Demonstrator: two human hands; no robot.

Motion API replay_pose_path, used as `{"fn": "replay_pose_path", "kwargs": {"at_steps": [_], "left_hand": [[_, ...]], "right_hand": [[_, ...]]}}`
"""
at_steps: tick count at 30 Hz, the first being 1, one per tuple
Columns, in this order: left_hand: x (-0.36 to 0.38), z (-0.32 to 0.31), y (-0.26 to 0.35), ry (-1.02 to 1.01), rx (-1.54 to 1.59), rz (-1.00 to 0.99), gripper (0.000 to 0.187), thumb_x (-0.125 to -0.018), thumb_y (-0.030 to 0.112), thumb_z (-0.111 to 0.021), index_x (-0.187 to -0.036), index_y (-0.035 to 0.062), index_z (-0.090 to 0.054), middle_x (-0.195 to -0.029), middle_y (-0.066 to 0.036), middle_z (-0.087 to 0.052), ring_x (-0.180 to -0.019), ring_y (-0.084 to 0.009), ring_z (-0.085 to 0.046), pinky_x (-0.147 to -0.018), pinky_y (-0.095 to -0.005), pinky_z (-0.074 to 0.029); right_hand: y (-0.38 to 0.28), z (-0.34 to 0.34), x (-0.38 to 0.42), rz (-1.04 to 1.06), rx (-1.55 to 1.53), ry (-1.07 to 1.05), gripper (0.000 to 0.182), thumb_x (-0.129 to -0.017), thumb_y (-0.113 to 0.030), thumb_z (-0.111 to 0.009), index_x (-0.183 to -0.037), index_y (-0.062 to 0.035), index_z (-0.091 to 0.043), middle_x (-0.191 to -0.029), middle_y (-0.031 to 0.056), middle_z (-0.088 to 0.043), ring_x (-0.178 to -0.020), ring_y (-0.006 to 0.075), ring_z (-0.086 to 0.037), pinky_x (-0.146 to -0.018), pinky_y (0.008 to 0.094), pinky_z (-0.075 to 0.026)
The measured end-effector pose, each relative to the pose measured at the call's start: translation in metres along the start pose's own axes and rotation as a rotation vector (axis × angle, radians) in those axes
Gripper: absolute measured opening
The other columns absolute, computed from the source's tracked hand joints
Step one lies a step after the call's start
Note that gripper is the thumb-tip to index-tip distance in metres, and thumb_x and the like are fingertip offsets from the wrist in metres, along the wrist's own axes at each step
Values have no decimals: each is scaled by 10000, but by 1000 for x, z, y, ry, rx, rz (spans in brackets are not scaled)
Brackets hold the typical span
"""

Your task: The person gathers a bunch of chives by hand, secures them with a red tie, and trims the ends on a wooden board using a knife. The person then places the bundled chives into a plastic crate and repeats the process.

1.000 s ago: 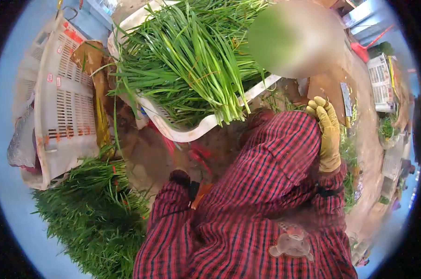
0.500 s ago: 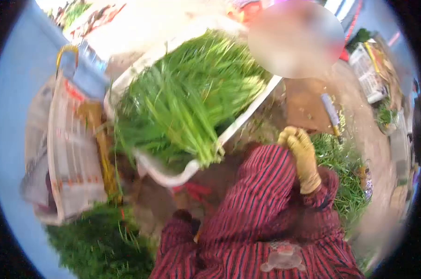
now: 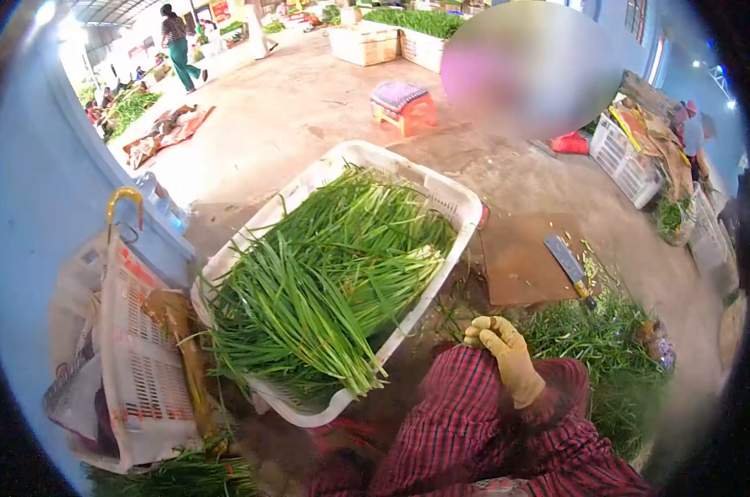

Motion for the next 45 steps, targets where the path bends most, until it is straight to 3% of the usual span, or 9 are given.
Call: {"fn": "replay_pose_path", "kwargs": {"at_steps": [7,14,22,28,34,36,37,38,45], "left_hand": [[49,31,-3,-190,50,248,721,-780,394,-701,-1291,-29,-420,-1172,-260,-456,-1126,-394,-505,-925,-522,-441],[252,130,-60,-1077,-231,905,532,-819,341,-663,-1209,10,-519,-1052,-194,-515,-1042,-341,-556,-866,-483,-477],[311,165,-79,-1559,-367,949,338,-863,279,-620,-1116,55,-632,-914,-119,-582,-946,-281,-615,-798,-437,-519],[286,183,-82,-1346,-596,611,244,-897,233,-588,-1046,89,-717,-811,-62,-632,-875,-236,-658,-747,-404,-551],[245,175,-77,-1591,-940,675,373,-826,207,-638,-1190,127,-670,-1078,-100,-691,-940,-205,-676,-794,-359,-550],[311,229,-114,-1237,-934,452,323,-860,209,-666,-1146,59,-662,-1011,-41,-679,-829,-158,-651,-746,-317,-534],[268,220,-86,-919,-513,1064,282,-870,222,-685,-1104,65,-665,-944,-4,-659,-778,-141,-623,-710,-308,-514],[209,204,-43,-344,-131,1488,246,-881,234,-704,-1061,71,-668,-878,32,-638,-726,-125,-594,-674,-299,-494],[163,212,-18,-254,-48,1541,249,-897,266,-701,-1026,56,-662,-841,23,-602,-746,-86,-551,-662,-257,-448]], "right_hand": [[4,-10,1,21,-55,-19,189,-989,-39,-508,-1152,10,-588,-1061,101,-660,-983,192,-638,-926,337,-517],[4,-10,3,2,-115,-22,178,-975,-35,-534,-1141,14,-577,-1043,98,-646,-965,190,-623,-921,342,-506],[2,-10,3,56,-130,-59,184,-987,-38,-502,-1148,30,-558,-1055,104,-645,-955,193,-621,-915,319,-502],[2,-11,5,41,-176,-48,172,-979,-23,-506,-1136,25,-556,-1045,107,-638,-942,189,-616,-902,315,-503],[-19,-13,9,138,180,-61,207,-984,-62,-501,-1166,14,-566,-1007,60,-648,-887,144,-594,-834,268,-493],[-1,-6,7,34,-74,-16,220,-985,-58,-500,-1182,14,-566,-1010,64,-650,-906,149,-602,-856,273,-496],[1,-3,4,46,-29,-21,221,-985,-56,-499,-1184,12,-568,-1019,66,-652,-922,153,-608,-873,277,-497],[2,0,3,65,13,-24,221,-986,-53,-499,-1186,10,-570,-1028,69,-655,-939,158,-614,-889,282,-499],[0,-3,6,90,-28,-32,224,-992,-48,-506,-1196,3,-582,-1059,81,-666,-966,165,-629,-914,294,-506]]}}
Point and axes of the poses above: each hand's wrist, its own x-axis away from the middle knuckle, its own z-axis out of the back of the hand, y = z × x, the point moved 6 cm from there along -x, towards the middle knuckle
